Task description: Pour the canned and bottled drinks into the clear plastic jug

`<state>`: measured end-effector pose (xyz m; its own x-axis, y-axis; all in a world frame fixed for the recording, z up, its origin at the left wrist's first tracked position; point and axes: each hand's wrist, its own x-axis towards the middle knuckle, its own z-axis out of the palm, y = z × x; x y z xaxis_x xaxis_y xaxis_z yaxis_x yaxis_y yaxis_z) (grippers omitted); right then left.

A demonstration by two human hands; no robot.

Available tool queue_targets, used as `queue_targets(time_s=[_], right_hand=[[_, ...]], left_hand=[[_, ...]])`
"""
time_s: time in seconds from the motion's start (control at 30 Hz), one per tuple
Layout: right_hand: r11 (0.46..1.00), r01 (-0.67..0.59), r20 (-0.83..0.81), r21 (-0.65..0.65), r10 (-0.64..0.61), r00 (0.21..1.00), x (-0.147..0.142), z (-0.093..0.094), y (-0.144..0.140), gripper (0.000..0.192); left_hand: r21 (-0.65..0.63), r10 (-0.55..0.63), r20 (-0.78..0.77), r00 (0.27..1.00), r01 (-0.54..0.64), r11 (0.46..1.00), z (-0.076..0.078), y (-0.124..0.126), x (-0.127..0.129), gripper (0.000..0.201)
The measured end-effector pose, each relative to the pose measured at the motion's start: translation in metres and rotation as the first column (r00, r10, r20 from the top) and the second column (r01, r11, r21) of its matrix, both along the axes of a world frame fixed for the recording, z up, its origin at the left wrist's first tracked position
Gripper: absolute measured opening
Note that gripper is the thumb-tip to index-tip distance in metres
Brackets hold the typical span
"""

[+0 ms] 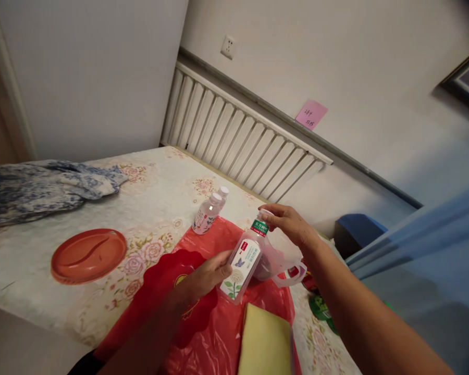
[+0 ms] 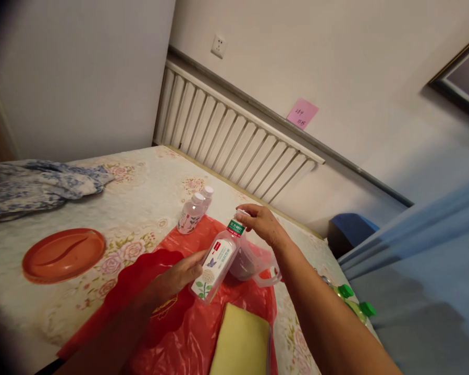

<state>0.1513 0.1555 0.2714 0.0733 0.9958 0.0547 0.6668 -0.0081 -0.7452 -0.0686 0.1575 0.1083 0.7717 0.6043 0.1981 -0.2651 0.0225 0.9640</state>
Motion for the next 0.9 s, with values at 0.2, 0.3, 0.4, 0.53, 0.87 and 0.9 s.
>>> queue_targets(time_s=[0.2, 0.3, 0.4, 0.53, 0.87, 0.9], right_hand=[[1.000, -0.020, -0.023, -0.003, 0.020, 1.000, 0.000, -0.003, -0.001, 0.043], [1.000, -0.012, -0.023, -0.004, 0.012, 1.000, -0.001, -0.006, -0.001, 0.044], [1.000, -0.016, -0.014, -0.002, 0.016, 1.000, -0.001, -0.008, -0.001, 0.044], [1.000, -0.010, -0.016, -0.013, 0.010, 1.000, -0.001, -0.008, -0.001, 0.044], [0.999, -0.033, -0.017, -0.043, 0.032, 0.999, -0.001, -0.011, -0.003, 0.044], [0.997, -0.052, -0.013, -0.049, 0.051, 0.999, 0.000, -0.011, -0.004, 0.043]], left_hand=[[-0.039, -0.026, 0.080, 0.996, 0.029, 0.999, -0.007, 0.001, 0.001, 0.048], [-0.040, -0.024, 0.096, 0.995, 0.028, 0.999, -0.010, 0.002, 0.003, 0.050], [-0.062, -0.020, 0.072, 0.997, 0.025, 0.998, -0.010, 0.003, 0.004, 0.050], [-0.079, -0.021, 0.072, 0.997, 0.027, 0.997, -0.010, 0.003, 0.003, 0.053], [-0.116, -0.068, 0.111, 0.992, 0.081, 0.990, -0.010, 0.002, 0.004, 0.051], [-0.128, -0.090, 0.123, 0.988, 0.106, 0.986, -0.012, 0.002, 0.005, 0.056]])
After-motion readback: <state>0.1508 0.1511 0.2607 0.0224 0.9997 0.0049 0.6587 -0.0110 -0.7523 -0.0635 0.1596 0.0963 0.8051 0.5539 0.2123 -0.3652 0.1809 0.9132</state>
